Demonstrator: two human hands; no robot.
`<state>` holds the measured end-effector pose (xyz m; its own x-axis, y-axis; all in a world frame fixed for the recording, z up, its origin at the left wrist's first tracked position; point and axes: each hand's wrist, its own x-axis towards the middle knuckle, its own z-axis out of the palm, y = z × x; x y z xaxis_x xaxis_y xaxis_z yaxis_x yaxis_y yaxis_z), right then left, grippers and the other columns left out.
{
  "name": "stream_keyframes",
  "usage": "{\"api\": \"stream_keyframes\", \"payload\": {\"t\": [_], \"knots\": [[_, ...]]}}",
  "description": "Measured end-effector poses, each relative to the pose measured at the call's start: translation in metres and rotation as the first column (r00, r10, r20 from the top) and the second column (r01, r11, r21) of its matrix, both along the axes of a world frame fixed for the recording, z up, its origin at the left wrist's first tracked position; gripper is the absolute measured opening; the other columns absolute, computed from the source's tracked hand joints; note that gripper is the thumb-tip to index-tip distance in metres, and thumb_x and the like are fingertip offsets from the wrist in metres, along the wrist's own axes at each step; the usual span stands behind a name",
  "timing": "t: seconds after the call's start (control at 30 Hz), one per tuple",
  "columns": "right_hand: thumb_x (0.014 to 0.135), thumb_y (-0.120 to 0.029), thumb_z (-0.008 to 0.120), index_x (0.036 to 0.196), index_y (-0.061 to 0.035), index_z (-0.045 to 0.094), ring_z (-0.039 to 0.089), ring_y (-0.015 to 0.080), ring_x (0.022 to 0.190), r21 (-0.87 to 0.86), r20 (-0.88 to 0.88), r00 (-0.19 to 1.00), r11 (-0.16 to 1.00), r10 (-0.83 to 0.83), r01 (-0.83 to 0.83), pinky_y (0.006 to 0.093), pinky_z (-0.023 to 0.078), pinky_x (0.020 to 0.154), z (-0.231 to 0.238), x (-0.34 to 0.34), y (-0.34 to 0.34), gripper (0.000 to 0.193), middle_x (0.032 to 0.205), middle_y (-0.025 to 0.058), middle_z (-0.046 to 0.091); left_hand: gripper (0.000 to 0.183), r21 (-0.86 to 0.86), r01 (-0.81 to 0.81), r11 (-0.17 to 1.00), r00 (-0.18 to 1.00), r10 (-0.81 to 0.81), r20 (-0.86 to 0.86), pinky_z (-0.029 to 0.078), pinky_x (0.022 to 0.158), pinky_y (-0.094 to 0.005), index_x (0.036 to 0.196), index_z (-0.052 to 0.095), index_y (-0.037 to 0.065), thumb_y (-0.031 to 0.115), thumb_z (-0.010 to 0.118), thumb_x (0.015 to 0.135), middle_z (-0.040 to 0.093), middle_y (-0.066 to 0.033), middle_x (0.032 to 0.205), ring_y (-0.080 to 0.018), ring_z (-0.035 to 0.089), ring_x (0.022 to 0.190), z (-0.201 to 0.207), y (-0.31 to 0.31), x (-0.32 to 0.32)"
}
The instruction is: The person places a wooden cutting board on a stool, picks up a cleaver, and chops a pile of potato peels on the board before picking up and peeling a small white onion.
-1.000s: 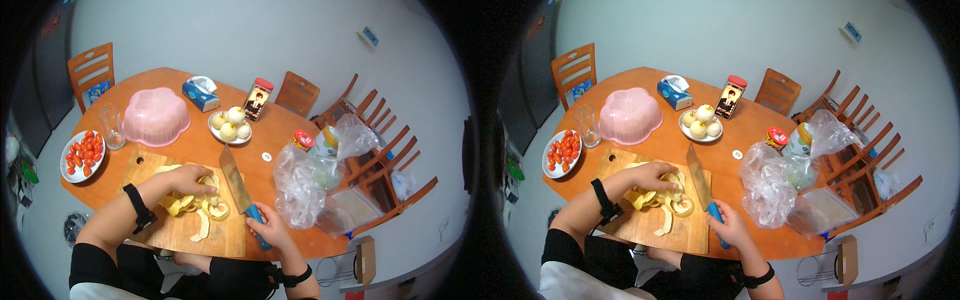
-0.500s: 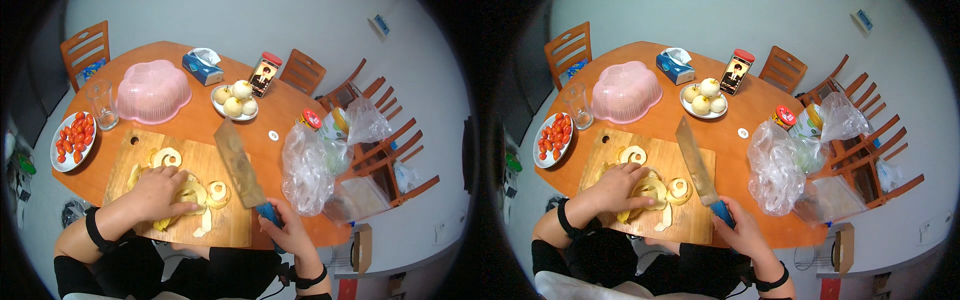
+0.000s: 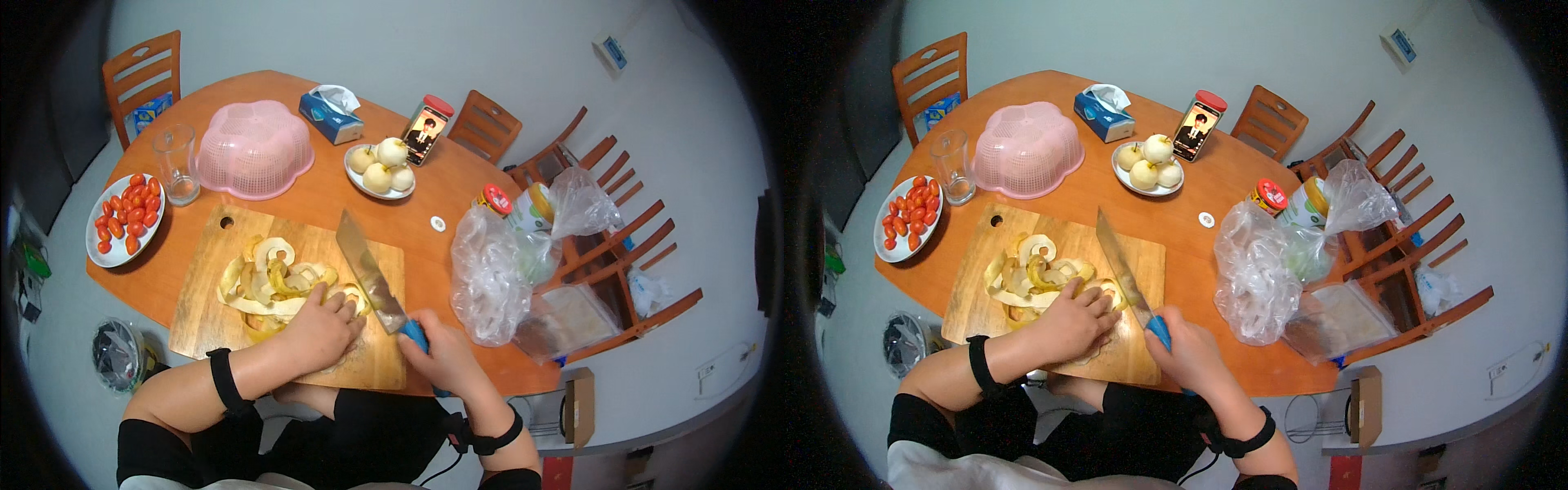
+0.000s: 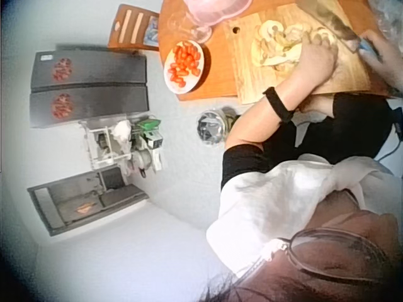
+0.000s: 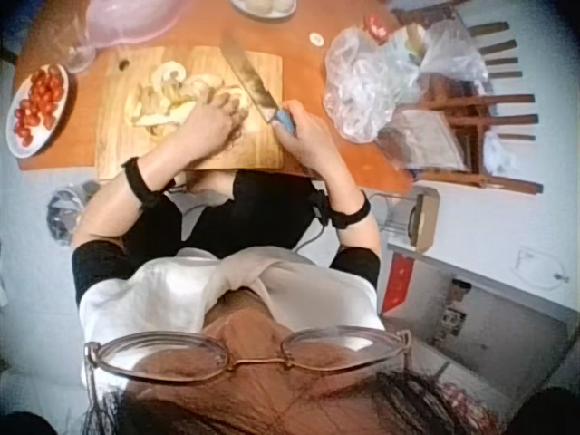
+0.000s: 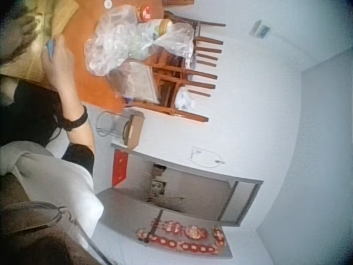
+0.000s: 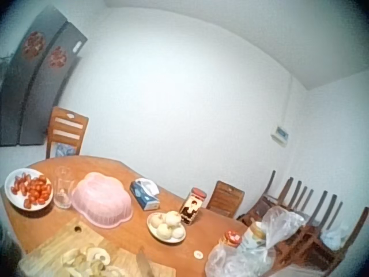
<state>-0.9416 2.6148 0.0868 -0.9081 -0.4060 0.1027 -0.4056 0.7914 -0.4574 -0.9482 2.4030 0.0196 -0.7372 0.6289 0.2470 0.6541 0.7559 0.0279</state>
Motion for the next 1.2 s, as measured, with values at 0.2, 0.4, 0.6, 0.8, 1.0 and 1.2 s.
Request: {"api": "stream_keyframes", "payload": {"t": [0.2, 0.4, 0.6, 0.8, 1.0, 1.2], "knots": [[0.086, -0.027, 0.057, 0.094, -0.0022, 0.049, 0.057, 0.0404, 0.066, 0.254, 0.125, 0.992, 0.967, -0.02, -0.012, 0.0453, 0.044, 0.058, 0.012, -0.014, -0.007, 0.027, 0.07, 0.0206, 0.059, 0.04, 0.082, 0.032, 0.996, 0.999, -0.034, 0.019, 0.032, 0.096, -0.0475, 0.112, 0.06, 0.008, 0.032, 0.059, 0.081, 0.056, -0.0105, 0.114, -0.0253, 0.051, 0.108, -0.005, -0.005, 0.0], [0.086, -0.023, 0.058, 0.095, -0.0024, 0.049, 0.056, 0.0388, 0.062, 0.141, 0.108, 0.994, 0.99, -0.028, 0.013, 0.0436, 0.041, 0.054, 0.028, -0.007, -0.012, 0.024, 0.065, 0.0193, 0.055, 0.041, 0.118, 0.099, 0.988, 0.988, -0.112, 0.103, 0.032, 0.095, -0.0461, 0.112, 0.06, 0.007, 0.034, 0.059, 0.081, 0.056, -0.01, 0.108, -0.0246, 0.051, 0.107, 0.007, -0.012, 0.0], [0.086, -0.025, 0.059, 0.093, -0.003, 0.048, 0.056, 0.0386, 0.062, 0.143, 0.111, 0.994, 0.989, 0.023, -0.038, 0.0432, 0.041, 0.052, 0.023, -0.011, -0.011, 0.025, 0.064, 0.0188, 0.055, 0.043, 0.091, 0.063, 0.994, 0.992, -0.073, 0.105, 0.033, 0.095, -0.0434, 0.11, 0.062, 0.008, 0.037, 0.062, 0.079, 0.055, -0.01, 0.112, -0.0259, 0.05, 0.108, 0.022, -0.008, -0.005], [0.088, -0.028, 0.056, 0.089, -0.0024, 0.044, 0.055, 0.0411, 0.06, 0.263, 0.196, 0.98, 0.962, 0.018, -0.07, 0.0454, 0.041, 0.052, 0.019, -0.019, -0.011, 0.029, 0.063, 0.0205, 0.055, 0.043, 0.054, 0.103, 0.993, 0.972, -0.112, 0.208, 0.034, 0.093, -0.0408, 0.11, 0.062, 0.007, 0.039, 0.061, 0.08, 0.055, -0.0114, 0.114, -0.0254, 0.05, 0.11, 0.017, -0.012, -0.009], [0.088, -0.028, 0.056, 0.09, -0.0009, 0.044, 0.056, 0.0427, 0.063, 0.253, 0.26, 0.966, 0.965, -0.003, -0.065, 0.0468, 0.042, 0.053, 0.017, -0.018, -0.014, 0.03, 0.065, 0.0226, 0.056, 0.048, 0.101, 0.146, 0.984, 0.973, -0.161, 0.163, 0.034, 0.093, -0.0408, 0.115, 0.059, 0.003, 0.04, 0.055, 0.084, 0.055, -0.0129, 0.116, -0.0251, 0.048, 0.114, 0.006, -0.018, -0.009], [0.087, -0.028, 0.057, 0.088, -0.0001, 0.048, 0.056, 0.0421, 0.063, 0.277, 0.21, 0.973, 0.96, -0.095, 0.034, 0.0449, 0.043, 0.052, 0.001, -0.006, -0.02, 0.029, 0.065, 0.0231, 0.056, 0.047, 0.116, 0.157, 0.981, 0.969, -0.176, 0.175, 0.034, 0.094, -0.0414, 0.113, 0.059, 0.002, 0.038, 0.057, 0.083, 0.055, -0.0133, 0.115, -0.0261, 0.048, 0.114, 0.009, -0.017, -0.009]]}}
